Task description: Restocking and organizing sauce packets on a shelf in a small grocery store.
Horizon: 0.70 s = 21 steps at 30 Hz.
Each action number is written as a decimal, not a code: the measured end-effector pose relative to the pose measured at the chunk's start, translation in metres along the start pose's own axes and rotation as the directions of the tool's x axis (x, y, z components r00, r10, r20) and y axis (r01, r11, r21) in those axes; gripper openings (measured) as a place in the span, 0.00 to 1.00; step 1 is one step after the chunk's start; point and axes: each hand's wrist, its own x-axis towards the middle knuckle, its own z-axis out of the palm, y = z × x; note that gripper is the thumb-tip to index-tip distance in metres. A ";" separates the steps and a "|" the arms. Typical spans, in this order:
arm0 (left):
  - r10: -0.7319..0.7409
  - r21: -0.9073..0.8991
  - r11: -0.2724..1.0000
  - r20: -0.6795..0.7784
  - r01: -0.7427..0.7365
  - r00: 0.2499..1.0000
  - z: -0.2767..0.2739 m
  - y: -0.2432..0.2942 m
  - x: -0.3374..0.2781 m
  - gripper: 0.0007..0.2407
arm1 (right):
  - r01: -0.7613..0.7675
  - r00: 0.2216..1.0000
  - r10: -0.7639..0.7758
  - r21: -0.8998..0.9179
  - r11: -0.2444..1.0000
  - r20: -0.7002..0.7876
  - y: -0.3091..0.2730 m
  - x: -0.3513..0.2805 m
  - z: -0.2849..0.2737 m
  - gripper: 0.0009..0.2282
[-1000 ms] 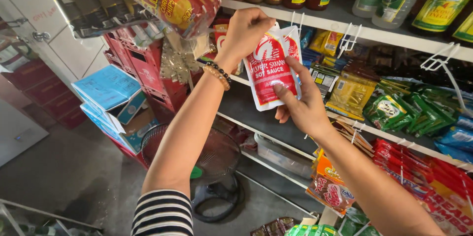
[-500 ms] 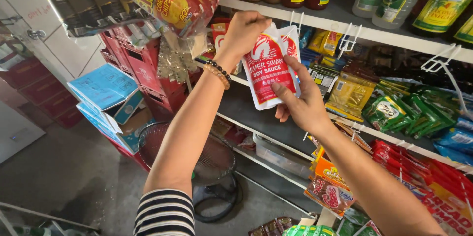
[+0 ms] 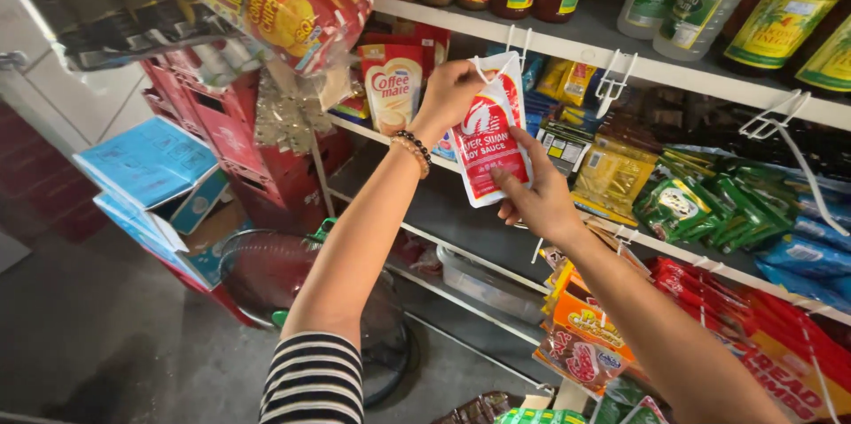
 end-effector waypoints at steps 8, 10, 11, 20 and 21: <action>0.205 0.002 0.978 -0.166 -0.207 0.965 0.038 -0.024 0.032 0.09 | 0.080 0.996 -0.081 -0.048 0.996 -0.029 0.041 0.046 -0.028 0.31; 0.228 0.040 0.974 -0.199 -0.225 0.953 0.046 -0.029 0.038 0.09 | 0.129 0.991 -0.132 -0.083 0.988 -0.033 0.054 0.058 -0.032 0.30; 0.224 0.047 0.975 -0.203 -0.219 0.953 0.049 -0.029 0.039 0.10 | 0.146 0.987 -0.153 -0.133 0.980 -0.050 0.059 0.063 -0.033 0.31; 0.114 0.212 0.976 -0.342 -0.042 0.933 0.057 0.007 0.018 0.11 | 0.154 0.962 -0.213 -0.300 0.941 -0.172 0.105 0.103 -0.029 0.39; 0.107 0.302 0.953 -0.382 0.015 0.918 0.057 0.016 0.011 0.10 | 0.255 0.926 -0.305 -0.227 0.940 -0.222 0.119 0.112 -0.026 0.42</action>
